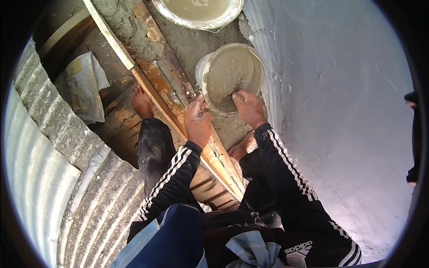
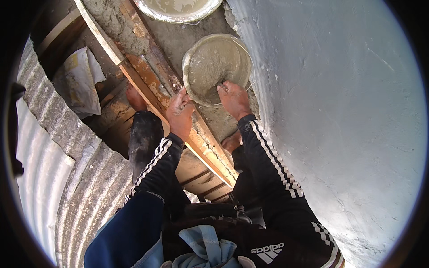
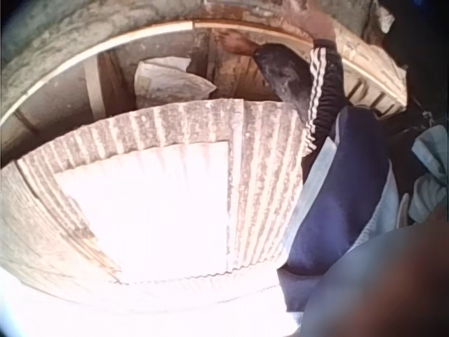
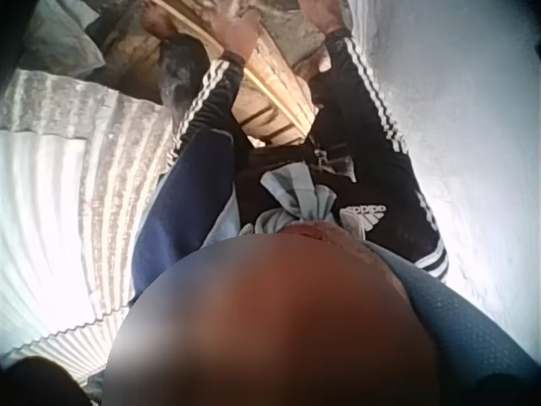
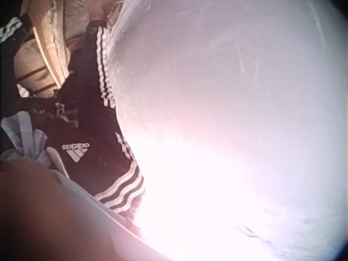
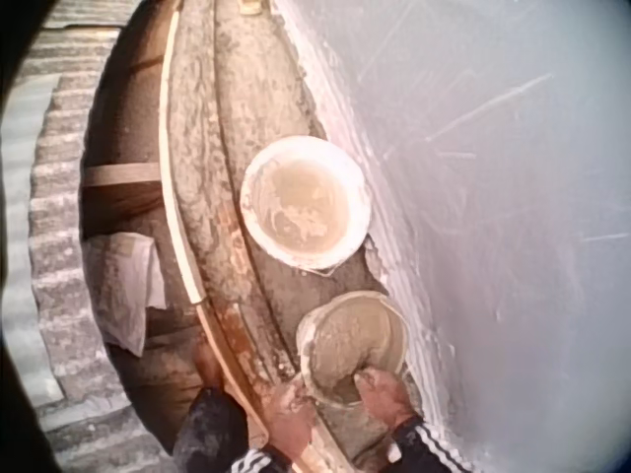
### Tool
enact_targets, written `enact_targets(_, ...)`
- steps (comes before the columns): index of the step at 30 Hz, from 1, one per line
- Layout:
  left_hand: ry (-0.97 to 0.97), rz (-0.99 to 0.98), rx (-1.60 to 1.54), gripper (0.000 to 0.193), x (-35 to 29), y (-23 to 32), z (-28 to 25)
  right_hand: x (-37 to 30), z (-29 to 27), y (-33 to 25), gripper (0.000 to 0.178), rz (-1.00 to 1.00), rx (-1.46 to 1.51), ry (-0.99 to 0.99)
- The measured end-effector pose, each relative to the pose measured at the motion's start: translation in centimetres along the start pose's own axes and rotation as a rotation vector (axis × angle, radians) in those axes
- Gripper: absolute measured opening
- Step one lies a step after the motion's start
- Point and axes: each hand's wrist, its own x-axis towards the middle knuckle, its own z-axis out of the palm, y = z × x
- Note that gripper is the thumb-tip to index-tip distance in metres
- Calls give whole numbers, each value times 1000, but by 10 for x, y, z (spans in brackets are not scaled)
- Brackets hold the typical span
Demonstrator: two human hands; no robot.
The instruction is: The person scoops wet cement from a bucket with a trowel and spreads it along a narrow gap between corrugated roof sheets. They repeatedly smooth the cement with the trowel and occasionally use their hand to press and level the material.
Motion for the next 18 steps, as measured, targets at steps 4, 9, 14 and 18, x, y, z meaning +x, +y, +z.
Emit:
enact_targets(4,-9,-26,-33,61,-6,1,7,-11,-15,31,44,-33,90,-31)
enact_targets(9,44,-219,-137,61,8,-15,-5,-23,-18,47,40,-124,180,51)
enact_targets(14,101,-325,-408,57,15,-19,-13,-49,-33,40,39,-142,176,76)
enact_targets(18,241,-528,-600,52,7,-17,-4,-70,-45,-7,37,-137,183,58)
